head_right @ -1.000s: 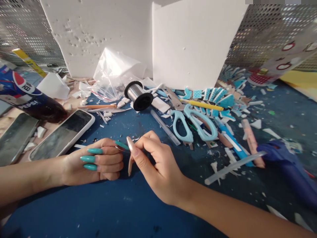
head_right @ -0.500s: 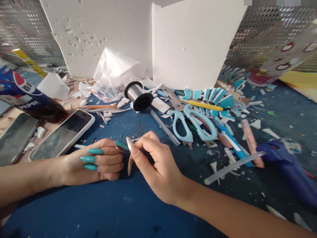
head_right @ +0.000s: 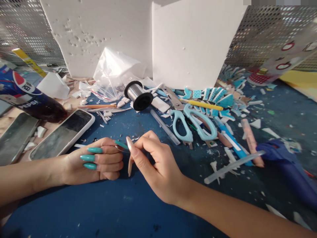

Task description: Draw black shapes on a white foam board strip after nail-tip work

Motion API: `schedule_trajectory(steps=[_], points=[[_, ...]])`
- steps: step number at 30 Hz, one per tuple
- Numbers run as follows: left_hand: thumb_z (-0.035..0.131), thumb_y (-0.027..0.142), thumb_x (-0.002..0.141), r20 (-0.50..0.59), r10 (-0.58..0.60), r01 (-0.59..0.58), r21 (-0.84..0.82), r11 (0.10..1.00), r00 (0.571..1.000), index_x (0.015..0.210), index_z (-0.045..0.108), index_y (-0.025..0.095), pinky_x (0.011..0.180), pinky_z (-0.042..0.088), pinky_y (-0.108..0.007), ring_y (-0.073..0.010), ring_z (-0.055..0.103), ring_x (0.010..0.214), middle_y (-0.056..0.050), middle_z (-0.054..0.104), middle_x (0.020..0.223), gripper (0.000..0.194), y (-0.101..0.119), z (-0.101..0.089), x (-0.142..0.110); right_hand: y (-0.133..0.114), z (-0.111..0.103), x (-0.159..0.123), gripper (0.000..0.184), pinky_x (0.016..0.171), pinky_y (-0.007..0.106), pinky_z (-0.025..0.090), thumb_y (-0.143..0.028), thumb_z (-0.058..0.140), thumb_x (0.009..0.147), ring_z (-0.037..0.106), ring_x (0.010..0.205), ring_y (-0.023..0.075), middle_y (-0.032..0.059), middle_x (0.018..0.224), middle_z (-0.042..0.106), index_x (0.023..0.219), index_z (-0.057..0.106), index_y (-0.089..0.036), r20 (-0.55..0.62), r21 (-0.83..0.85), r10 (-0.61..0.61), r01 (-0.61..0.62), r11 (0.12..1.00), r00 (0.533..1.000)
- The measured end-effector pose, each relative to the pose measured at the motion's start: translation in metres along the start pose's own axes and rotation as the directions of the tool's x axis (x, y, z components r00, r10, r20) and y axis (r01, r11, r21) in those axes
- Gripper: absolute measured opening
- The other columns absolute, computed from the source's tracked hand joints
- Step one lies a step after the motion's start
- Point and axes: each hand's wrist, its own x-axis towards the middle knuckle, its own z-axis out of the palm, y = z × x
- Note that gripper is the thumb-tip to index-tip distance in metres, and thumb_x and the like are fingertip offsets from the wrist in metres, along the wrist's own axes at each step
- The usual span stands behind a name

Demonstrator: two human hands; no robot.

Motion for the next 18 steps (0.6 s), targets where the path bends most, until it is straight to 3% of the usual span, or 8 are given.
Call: schedule_trajectory(steps=[18], points=[[0.047, 0.014, 0.085, 0.005, 0.001, -0.001, -0.012, 1.000, 1.000, 0.050, 0.024, 0.019, 0.050, 0.026, -0.020, -0.0065, 0.016, 0.044, 0.009, 0.020, 0.042, 0.042, -0.0006, 0.0000, -0.0008, 0.0011, 0.0004, 0.0000, 0.029, 0.070, 0.026, 0.042, -0.019, 0.043, 0.098, 0.048, 0.072, 0.0113, -0.0022, 0.066, 0.053, 0.070, 0.052, -0.019, 0.000, 0.017, 0.003, -0.003, 1.000, 1.000]])
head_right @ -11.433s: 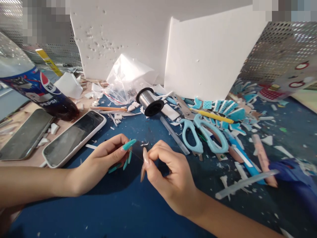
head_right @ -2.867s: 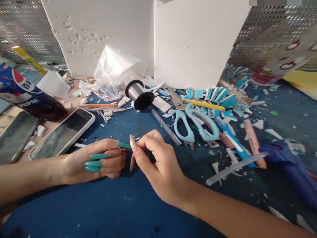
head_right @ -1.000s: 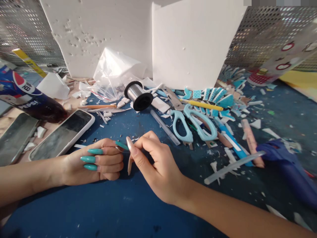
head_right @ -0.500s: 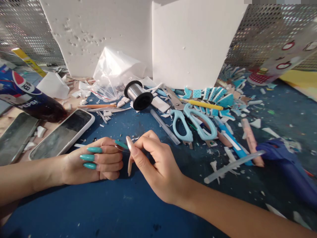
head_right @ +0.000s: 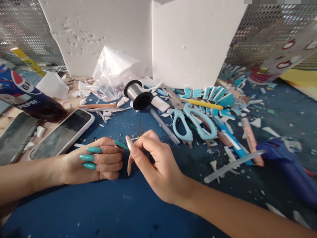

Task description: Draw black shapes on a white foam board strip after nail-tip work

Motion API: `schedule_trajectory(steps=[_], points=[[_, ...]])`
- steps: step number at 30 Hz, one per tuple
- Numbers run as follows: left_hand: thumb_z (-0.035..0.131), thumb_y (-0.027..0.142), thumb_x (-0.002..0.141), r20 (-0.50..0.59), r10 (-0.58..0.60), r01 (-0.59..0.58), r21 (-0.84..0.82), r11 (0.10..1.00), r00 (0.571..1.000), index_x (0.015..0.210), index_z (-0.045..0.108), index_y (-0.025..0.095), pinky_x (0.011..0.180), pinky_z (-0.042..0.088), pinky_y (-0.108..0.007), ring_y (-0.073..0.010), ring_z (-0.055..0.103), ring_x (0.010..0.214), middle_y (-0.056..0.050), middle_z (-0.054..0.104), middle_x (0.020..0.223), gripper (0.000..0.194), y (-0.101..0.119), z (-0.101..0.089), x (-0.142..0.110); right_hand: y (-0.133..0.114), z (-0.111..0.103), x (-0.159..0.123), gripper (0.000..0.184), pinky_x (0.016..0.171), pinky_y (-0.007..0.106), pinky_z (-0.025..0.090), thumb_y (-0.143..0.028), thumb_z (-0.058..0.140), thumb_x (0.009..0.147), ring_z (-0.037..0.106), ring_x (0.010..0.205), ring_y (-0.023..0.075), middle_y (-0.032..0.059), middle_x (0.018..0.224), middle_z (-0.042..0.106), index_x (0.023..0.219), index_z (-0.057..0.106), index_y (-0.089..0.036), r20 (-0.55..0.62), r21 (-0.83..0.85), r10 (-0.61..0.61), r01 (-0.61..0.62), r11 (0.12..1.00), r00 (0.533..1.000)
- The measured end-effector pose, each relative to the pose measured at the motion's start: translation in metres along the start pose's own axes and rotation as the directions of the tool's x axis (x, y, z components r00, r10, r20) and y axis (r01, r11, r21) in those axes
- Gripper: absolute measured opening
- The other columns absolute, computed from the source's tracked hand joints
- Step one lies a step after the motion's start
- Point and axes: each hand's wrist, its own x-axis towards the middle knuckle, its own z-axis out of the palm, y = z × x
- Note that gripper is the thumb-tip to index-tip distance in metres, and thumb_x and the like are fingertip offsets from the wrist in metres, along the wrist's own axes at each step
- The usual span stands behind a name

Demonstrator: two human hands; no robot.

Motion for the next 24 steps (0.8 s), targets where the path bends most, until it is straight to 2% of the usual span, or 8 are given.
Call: schedule_trajectory(steps=[13, 24], points=[[0.048, 0.015, 0.085, -0.030, 0.003, -0.002, 0.029, 1.000, 1.000, 0.050, 0.027, 0.018, 0.049, 0.028, -0.019, -0.0065, 0.016, 0.044, 0.009, 0.019, 0.043, 0.041, 0.0003, 0.0006, 0.0006, -0.0002, 0.0002, -0.0001, 0.030, 0.067, 0.028, 0.043, -0.021, 0.044, 0.097, 0.051, 0.070, 0.0138, -0.0004, 0.065, 0.054, 0.068, 0.053, -0.020, -0.004, -0.026, 0.024, -0.025, 0.999, 1.000], [0.050, 0.021, 0.090, -0.001, 0.007, -0.007, 0.068, 0.998, 1.000, 0.054, 0.037, 0.016, 0.051, 0.030, -0.018, -0.0068, 0.019, 0.045, 0.008, 0.025, 0.047, 0.039, 0.0004, 0.0011, -0.0002, 0.0006, 0.0006, 0.0014, 0.032, 0.067, 0.027, 0.043, -0.022, 0.045, 0.097, 0.051, 0.071, 0.0130, -0.0005, 0.066, 0.051, 0.066, 0.051, -0.020, -0.014, -0.080, 0.045, -0.046, 0.996, 0.999]])
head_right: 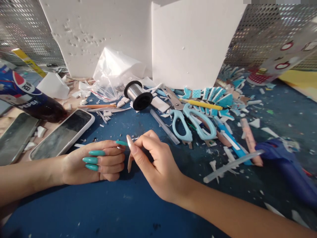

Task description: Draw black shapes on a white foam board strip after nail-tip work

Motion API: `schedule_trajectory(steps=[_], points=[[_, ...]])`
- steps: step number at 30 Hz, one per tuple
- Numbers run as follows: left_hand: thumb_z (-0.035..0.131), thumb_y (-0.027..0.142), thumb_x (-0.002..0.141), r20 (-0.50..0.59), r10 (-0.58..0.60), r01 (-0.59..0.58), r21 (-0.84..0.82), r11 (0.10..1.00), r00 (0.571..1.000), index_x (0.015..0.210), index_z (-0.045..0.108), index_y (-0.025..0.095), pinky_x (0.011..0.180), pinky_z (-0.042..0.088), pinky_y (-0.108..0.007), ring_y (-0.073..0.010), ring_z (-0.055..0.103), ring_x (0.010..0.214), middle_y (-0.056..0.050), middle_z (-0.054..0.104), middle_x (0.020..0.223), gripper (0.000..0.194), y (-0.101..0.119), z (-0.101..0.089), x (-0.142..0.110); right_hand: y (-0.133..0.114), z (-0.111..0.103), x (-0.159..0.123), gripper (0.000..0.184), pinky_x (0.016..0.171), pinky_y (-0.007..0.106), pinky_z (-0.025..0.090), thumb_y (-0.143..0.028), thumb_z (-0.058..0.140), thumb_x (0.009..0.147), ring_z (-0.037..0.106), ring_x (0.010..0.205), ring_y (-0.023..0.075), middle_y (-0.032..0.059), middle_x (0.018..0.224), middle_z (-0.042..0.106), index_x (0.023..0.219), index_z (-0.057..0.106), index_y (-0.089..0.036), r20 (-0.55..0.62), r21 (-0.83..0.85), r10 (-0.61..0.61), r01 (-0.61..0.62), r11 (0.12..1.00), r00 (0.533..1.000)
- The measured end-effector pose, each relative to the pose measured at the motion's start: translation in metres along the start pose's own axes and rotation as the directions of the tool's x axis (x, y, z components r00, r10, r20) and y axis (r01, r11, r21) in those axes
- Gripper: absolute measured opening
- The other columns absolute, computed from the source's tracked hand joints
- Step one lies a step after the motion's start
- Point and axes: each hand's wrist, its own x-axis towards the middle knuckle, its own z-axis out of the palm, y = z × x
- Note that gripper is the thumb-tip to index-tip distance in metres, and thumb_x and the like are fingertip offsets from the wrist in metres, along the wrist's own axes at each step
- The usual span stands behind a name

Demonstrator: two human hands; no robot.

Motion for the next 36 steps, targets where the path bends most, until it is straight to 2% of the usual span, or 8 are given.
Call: schedule_trajectory(steps=[8, 13, 16, 18, 22, 24, 30, 36], points=[[0.054, 0.032, 0.091, 0.038, 0.119, -0.125, 0.204, 0.971, 0.992, 0.061, 0.041, 0.016, 0.049, 0.026, -0.019, -0.0073, 0.022, 0.046, 0.006, 0.033, 0.052, 0.037, -0.004, 0.002, 0.002, 0.002, 0.000, 0.001, 0.031, 0.065, 0.027, 0.043, -0.029, 0.045, 0.097, 0.053, 0.069, 0.0130, -0.0009, 0.066, 0.052, 0.068, 0.052, -0.020, 0.011, 0.044, 0.056, -0.056, 0.997, 0.998], [0.058, 0.039, 0.088, 0.037, 0.294, -0.286, 0.377, 0.881, 0.955, 0.063, 0.041, 0.017, 0.050, 0.025, -0.021, -0.0084, 0.025, 0.048, 0.005, 0.037, 0.054, 0.037, -0.009, 0.002, 0.005, 0.007, 0.000, 0.003, 0.028, 0.060, 0.025, 0.042, -0.033, 0.048, 0.096, 0.052, 0.065, 0.0119, -0.0010, 0.068, 0.052, 0.073, 0.055, -0.019, 0.021, 0.126, 0.112, -0.114, 0.985, 0.993], [0.058, 0.047, 0.085, 0.052, 0.323, -0.305, 0.494, 0.814, 0.945, 0.062, 0.042, 0.018, 0.050, 0.026, -0.023, -0.0094, 0.028, 0.050, 0.004, 0.039, 0.056, 0.041, -0.011, 0.000, 0.005, 0.008, -0.001, 0.003, 0.026, 0.058, 0.025, 0.040, -0.033, 0.050, 0.095, 0.050, 0.065, 0.0119, -0.0015, 0.068, 0.050, 0.074, 0.056, -0.019, 0.010, 0.134, 0.106, -0.106, 0.985, 0.994], [0.056, 0.052, 0.085, 0.060, 0.342, -0.307, 0.608, 0.733, 0.938, 0.063, 0.045, 0.017, 0.051, 0.027, -0.024, -0.0097, 0.029, 0.051, 0.004, 0.040, 0.057, 0.042, -0.011, 0.000, 0.004, 0.008, -0.001, 0.002, 0.026, 0.058, 0.025, 0.040, -0.034, 0.050, 0.095, 0.049, 0.064, 0.0118, -0.0019, 0.067, 0.049, 0.074, 0.057, -0.019, 0.011, 0.145, 0.108, -0.108, 0.984, 0.994], [0.046, 0.055, 0.090, 0.066, 0.419, -0.282, 0.831, 0.479, 0.906, 0.065, 0.047, 0.017, 0.055, 0.029, -0.026, -0.0110, 0.033, 0.056, 0.002, 0.041, 0.061, 0.046, -0.012, 0.002, 0.001, 0.009, 0.000, 0.003, 0.027, 0.060, 0.025, 0.039, -0.034, 0.050, 0.095, 0.047, 0.063, 0.0113, -0.0022, 0.067, 0.049, 0.074, 0.057, -0.018, 0.039, 0.169, 0.116, -0.121, 0.978, 0.992], [0.044, 0.055, 0.091, 0.055, 0.430, -0.260, 0.862, 0.434, 0.901, 0.065, 0.046, 0.017, 0.055, 0.029, -0.025, -0.0112, 0.033, 0.057, 0.002, 0.040, 0.063, 0.045, -0.012, 0.004, 0.000, 0.010, 0.000, 0.004, 0.028, 0.058, 0.025, 0.036, -0.034, 0.050, 0.094, 0.044, 0.060, 0.0105, -0.0028, 0.066, 0.048, 0.073, 0.057, -0.018, 0.042, 0.171, 0.123, -0.129, 0.977, 0.991], [0.047, 0.060, 0.087, 0.070, 0.482, -0.305, 0.850, 0.429, 0.874, 0.065, 0.048, 0.017, 0.056, 0.032, -0.025, -0.0120, 0.035, 0.059, 0.001, 0.042, 0.064, 0.048, -0.013, 0.006, 0.001, 0.011, -0.002, 0.005, 0.031, 0.055, 0.026, 0.035, -0.040, 0.052, 0.093, 0.042, 0.057, 0.0107, -0.0033, 0.063, 0.045, 0.070, 0.055, -0.019, 0.026, 0.257, 0.116, -0.118, 0.959, 0.993], [0.055, 0.057, 0.084, -0.027, 0.490, -0.302, 0.758, 0.578, 0.871, 0.068, 0.047, 0.017, 0.047, 0.024, -0.023, -0.0091, 0.031, 0.051, 0.003, 0.042, 0.060, 0.044, -0.013, 0.001, 0.000, 0.006, -0.002, 0.001, 0.029, 0.060, 0.029, 0.042, -0.038, 0.052, 0.094, 0.051, 0.060, 0.0125, -0.0011, 0.065, 0.054, 0.071, 0.057, -0.020, -0.034, 0.344, 0.051, -0.036, 0.938, 0.998]])
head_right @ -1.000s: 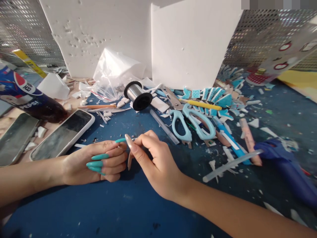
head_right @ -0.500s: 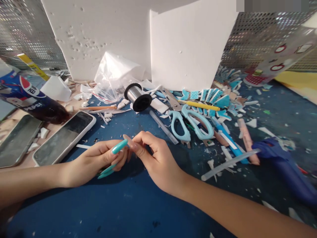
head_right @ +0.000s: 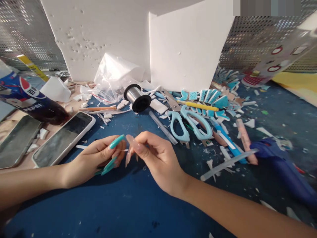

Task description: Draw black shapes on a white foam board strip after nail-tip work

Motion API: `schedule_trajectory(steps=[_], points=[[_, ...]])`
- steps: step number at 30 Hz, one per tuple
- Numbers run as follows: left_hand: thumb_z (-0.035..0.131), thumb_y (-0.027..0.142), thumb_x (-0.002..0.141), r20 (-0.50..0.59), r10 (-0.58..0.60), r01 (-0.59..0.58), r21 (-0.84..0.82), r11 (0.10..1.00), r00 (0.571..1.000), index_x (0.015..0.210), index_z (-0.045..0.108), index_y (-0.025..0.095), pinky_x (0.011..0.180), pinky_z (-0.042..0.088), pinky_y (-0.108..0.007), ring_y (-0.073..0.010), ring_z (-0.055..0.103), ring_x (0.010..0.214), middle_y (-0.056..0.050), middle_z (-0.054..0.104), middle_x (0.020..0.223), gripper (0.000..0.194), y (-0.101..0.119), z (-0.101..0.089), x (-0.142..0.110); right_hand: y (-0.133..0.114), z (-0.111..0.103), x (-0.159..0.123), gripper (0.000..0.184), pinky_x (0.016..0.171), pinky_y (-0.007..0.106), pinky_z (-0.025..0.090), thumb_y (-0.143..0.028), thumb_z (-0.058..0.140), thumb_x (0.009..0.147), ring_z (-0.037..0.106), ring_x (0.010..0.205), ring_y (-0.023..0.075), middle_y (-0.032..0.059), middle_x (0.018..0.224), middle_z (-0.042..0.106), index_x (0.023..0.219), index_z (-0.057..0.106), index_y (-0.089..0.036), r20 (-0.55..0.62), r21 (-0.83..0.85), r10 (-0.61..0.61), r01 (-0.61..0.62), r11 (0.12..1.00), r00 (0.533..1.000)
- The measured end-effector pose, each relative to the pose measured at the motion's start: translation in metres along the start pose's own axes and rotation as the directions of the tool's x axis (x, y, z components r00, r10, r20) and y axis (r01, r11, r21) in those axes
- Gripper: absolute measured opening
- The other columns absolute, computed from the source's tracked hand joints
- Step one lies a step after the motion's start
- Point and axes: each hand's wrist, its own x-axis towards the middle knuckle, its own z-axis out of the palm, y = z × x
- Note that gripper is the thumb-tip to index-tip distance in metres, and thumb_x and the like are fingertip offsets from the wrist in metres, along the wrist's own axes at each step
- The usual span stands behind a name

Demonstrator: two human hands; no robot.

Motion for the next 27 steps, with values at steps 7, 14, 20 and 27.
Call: schedule_trajectory(steps=[7, 14, 20, 27], points=[[0.058, 0.051, 0.084, -0.025, -0.030, 0.027, -0.106, 0.994, 0.999, 0.067, 0.048, 0.016, 0.047, 0.021, -0.022, -0.0079, 0.031, 0.050, 0.004, 0.043, 0.059, 0.041, -0.0003, -0.0007, 0.0035, -0.0025, 0.0011, -0.0006, 0.029, 0.056, 0.027, 0.040, -0.032, 0.050, 0.095, 0.051, 0.056, 0.0110, -0.0015, 0.064, 0.056, 0.070, 0.057, -0.019, -0.011, 0.012, 0.012, -0.012, 1.000, 1.000], [0.060, 0.052, 0.083, -0.028, -0.056, 0.052, -0.133, 0.990, 0.998, 0.065, 0.048, 0.015, 0.049, 0.025, -0.021, -0.0077, 0.034, 0.051, 0.003, 0.046, 0.058, 0.043, 0.0000, 0.0000, 0.0044, -0.0030, 0.0011, -0.0023, 0.029, 0.050, 0.023, 0.043, -0.033, 0.052, 0.094, 0.052, 0.051, 0.0091, -0.0034, 0.061, 0.052, 0.069, 0.052, -0.019, 0.010, 0.032, 0.088, -0.088, 0.996, 0.996], [0.061, 0.050, 0.083, -0.038, -0.053, 0.047, -0.134, 0.990, 0.998, 0.066, 0.049, 0.014, 0.049, 0.025, -0.020, -0.0067, 0.034, 0.051, 0.003, 0.047, 0.058, 0.042, -0.0003, -0.0007, 0.0043, -0.0044, 0.0021, -0.0052, 0.030, 0.045, 0.022, 0.040, -0.036, 0.051, 0.094, 0.051, 0.047, 0.0081, -0.0039, 0.058, 0.050, 0.069, 0.050, -0.020, 0.036, -0.046, 0.085, -0.084, 0.995, 0.996], [0.057, 0.045, 0.087, -0.036, -0.043, 0.039, -0.116, 0.992, 0.998, 0.068, 0.051, 0.013, 0.046, 0.027, -0.018, -0.0048, 0.037, 0.048, 0.004, 0.050, 0.057, 0.038, -0.0023, -0.0007, 0.0058, -0.0053, 0.0014, -0.0063, 0.032, 0.046, 0.023, 0.037, -0.035, 0.048, 0.095, 0.048, 0.047, 0.0088, -0.0039, 0.054, 0.050, 0.068, 0.047, -0.020, 0.072, -0.071, 0.099, -0.094, 0.993, 0.992]])
